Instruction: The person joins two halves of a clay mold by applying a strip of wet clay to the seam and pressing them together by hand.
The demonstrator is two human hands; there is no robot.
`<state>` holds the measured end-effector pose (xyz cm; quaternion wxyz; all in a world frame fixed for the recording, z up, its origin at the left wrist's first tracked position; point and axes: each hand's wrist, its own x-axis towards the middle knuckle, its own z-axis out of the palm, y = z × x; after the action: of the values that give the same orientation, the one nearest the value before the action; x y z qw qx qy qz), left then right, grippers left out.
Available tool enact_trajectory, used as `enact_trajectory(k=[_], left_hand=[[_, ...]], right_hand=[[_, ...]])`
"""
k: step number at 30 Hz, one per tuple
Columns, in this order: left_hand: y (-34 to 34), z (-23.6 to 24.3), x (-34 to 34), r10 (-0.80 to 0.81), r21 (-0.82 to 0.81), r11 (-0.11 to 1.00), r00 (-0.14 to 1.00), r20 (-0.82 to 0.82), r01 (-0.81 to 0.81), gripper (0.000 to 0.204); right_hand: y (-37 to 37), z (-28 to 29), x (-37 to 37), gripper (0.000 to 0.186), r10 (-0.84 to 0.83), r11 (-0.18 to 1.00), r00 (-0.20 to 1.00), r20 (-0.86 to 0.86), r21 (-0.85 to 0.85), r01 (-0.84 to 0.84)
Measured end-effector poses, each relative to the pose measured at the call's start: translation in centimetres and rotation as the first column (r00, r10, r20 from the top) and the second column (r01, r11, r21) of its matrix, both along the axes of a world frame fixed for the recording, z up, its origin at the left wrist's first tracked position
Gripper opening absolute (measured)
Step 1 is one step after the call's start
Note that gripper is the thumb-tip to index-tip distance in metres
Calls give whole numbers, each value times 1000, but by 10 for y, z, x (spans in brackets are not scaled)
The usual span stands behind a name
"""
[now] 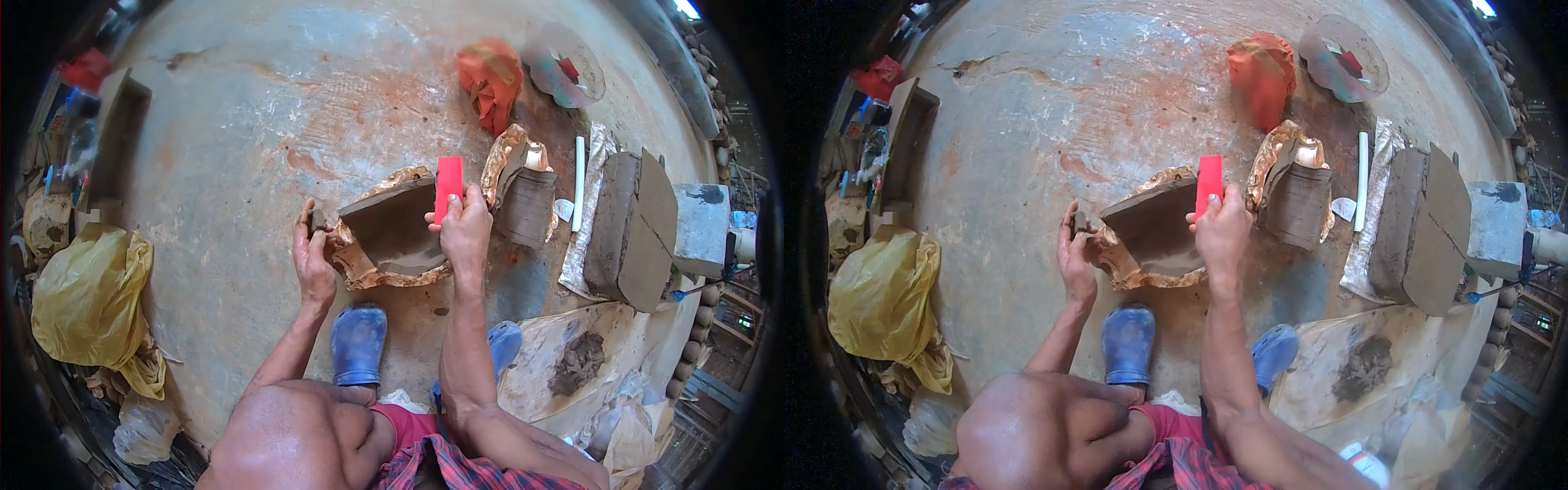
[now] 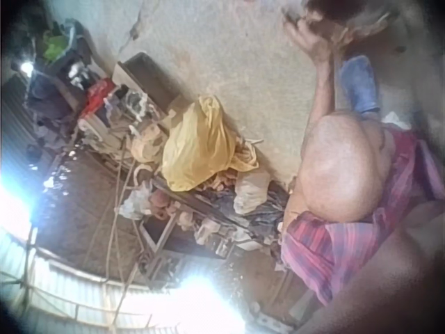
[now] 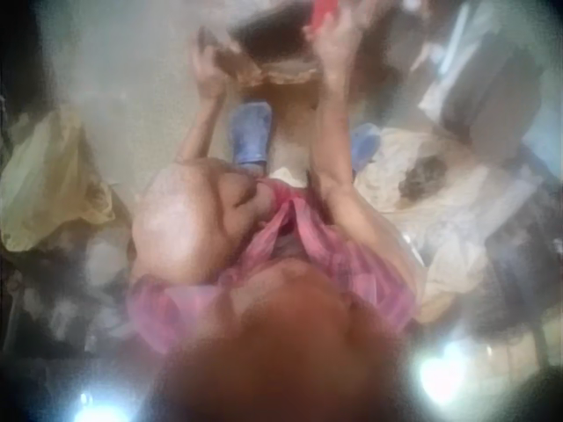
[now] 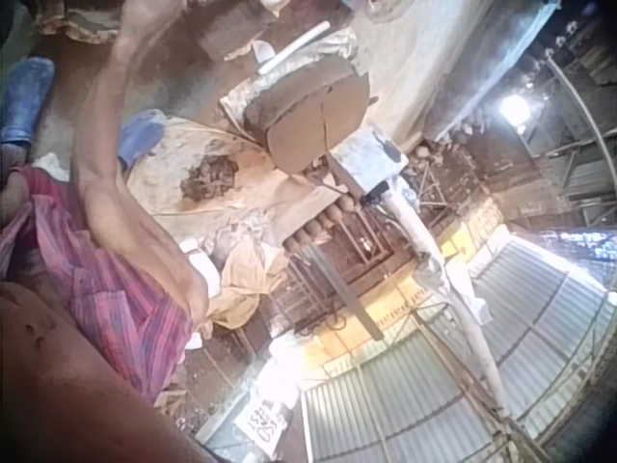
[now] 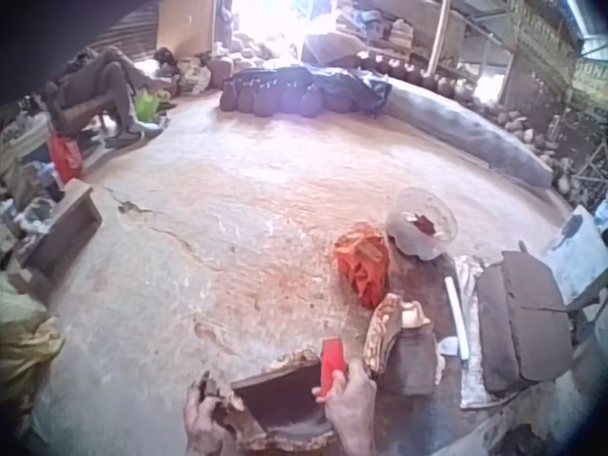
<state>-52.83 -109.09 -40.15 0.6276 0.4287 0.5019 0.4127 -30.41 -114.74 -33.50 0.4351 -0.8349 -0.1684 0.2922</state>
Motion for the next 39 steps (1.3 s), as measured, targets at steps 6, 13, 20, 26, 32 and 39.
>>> enact_trajectory(k=[6,13,20,26,32,39], left_hand=[[19,7,17,-214,288,876,846,-488,387,55],[26,-8,21,-206,255,916,908,-366,310,43],[27,-15,17,-257,108,946,910,-326,306,34],[29,-17,13,-287,55,947,909,-301,317,32],[32,-7,15,-332,34,938,920,-209,346,25],[48,-15,16,-376,219,886,910,-176,408,25]], right_hand=[[2,4,-3,24,23,998,1000,10,-63,-22],[7,-5,-22,19,26,995,1000,-18,-98,-27],[2,-16,-37,16,142,988,987,-73,-56,-146],[-4,-18,-40,13,430,896,900,-72,-87,-435],[-6,-35,-34,13,688,725,719,99,-133,-676],[-6,-34,-15,15,793,610,608,42,-52,-791]])
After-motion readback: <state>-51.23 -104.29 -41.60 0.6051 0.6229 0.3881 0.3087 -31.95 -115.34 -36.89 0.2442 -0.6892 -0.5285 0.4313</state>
